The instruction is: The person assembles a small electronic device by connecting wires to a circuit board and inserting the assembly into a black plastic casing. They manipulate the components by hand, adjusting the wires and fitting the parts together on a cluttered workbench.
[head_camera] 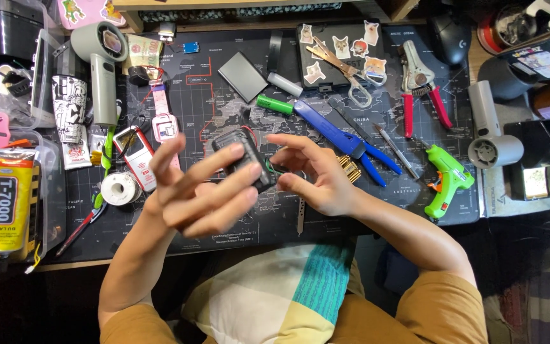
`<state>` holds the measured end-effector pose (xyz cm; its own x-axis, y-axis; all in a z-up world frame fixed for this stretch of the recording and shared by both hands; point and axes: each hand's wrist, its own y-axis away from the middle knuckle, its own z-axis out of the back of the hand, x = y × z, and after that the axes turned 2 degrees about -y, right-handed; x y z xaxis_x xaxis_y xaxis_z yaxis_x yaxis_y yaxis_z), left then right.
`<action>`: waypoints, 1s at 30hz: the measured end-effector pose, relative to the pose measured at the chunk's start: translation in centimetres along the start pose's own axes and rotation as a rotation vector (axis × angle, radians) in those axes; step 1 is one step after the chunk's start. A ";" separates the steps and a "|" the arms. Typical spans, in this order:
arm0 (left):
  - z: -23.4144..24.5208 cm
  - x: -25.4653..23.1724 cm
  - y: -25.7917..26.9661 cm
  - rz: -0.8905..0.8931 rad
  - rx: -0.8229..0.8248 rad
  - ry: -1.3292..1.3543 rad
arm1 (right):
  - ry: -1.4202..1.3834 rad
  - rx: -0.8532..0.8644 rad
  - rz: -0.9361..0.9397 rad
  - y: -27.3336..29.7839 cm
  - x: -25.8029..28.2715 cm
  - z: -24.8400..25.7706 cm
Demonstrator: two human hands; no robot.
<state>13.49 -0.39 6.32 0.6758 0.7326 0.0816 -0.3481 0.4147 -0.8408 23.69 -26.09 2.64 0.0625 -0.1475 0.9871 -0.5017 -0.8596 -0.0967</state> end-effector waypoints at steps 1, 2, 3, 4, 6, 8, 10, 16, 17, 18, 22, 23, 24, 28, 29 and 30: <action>-0.1 0.2 -0.3 -0.084 -0.048 -0.068 | 0.199 -0.036 0.110 0.0 -0.5 0.3; -0.2 0.4 -0.6 -0.167 -0.096 -0.136 | 0.399 -0.072 0.219 0.1 -1.0 0.6; -0.5 0.0 -0.4 -0.171 -0.097 -0.135 | 0.401 -0.075 0.221 -0.2 -1.1 0.5; -0.8 -0.5 -0.1 -0.154 -0.157 -0.214 | 0.404 -0.150 0.308 -0.4 -1.3 0.5; -1.3 -1.2 0.3 -0.146 -0.219 -0.294 | 0.409 -0.228 0.404 -1.1 -1.5 0.5; -1.6 -2.0 0.6 -0.187 -0.240 -0.389 | 0.620 -0.308 0.675 -1.5 -1.7 0.5; -1.8 -2.3 1.2 -0.210 -0.246 -0.397 | 0.702 -0.335 0.698 -1.4 -1.9 0.5; -3.5 -5.3 5.2 -0.163 -0.215 -0.356 | 0.924 -0.395 0.694 0.7 -2.0 0.3; -3.8 -5.9 5.9 -0.134 -0.188 -0.326 | 0.958 -0.405 0.692 1.2 -2.2 0.2; -4.3 -6.6 6.4 -0.133 -0.187 -0.325 | 0.957 -0.404 0.691 1.6 -2.5 0.2; -6.4 -9.1 7.5 0.048 -0.115 -0.349 | 1.012 -0.409 0.637 2.7 -4.0 0.2; -7.0 -9.5 7.6 0.121 -0.089 -0.358 | 1.055 -0.422 0.624 2.8 -4.4 0.2; -7.4 -9.9 7.8 0.126 -0.085 -0.370 | 1.047 -0.412 0.629 3.0 -4.7 0.2; -8.6 -10.9 7.9 0.230 -0.017 -0.403 | 1.137 -0.448 0.574 3.4 -5.7 0.4; -8.8 -11.0 7.8 0.250 0.006 -0.410 | 1.145 -0.448 0.557 3.5 -5.9 0.5; -8.7 -11.0 8.2 0.252 0.006 -0.420 | 1.141 -0.441 0.565 3.5 -6.4 0.4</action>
<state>8.86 -9.80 -6.11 0.2498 0.9645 0.0860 -0.4713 0.1987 -0.8593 21.91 -28.33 -4.01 -0.8827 0.2454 0.4009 -0.4668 -0.5571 -0.6868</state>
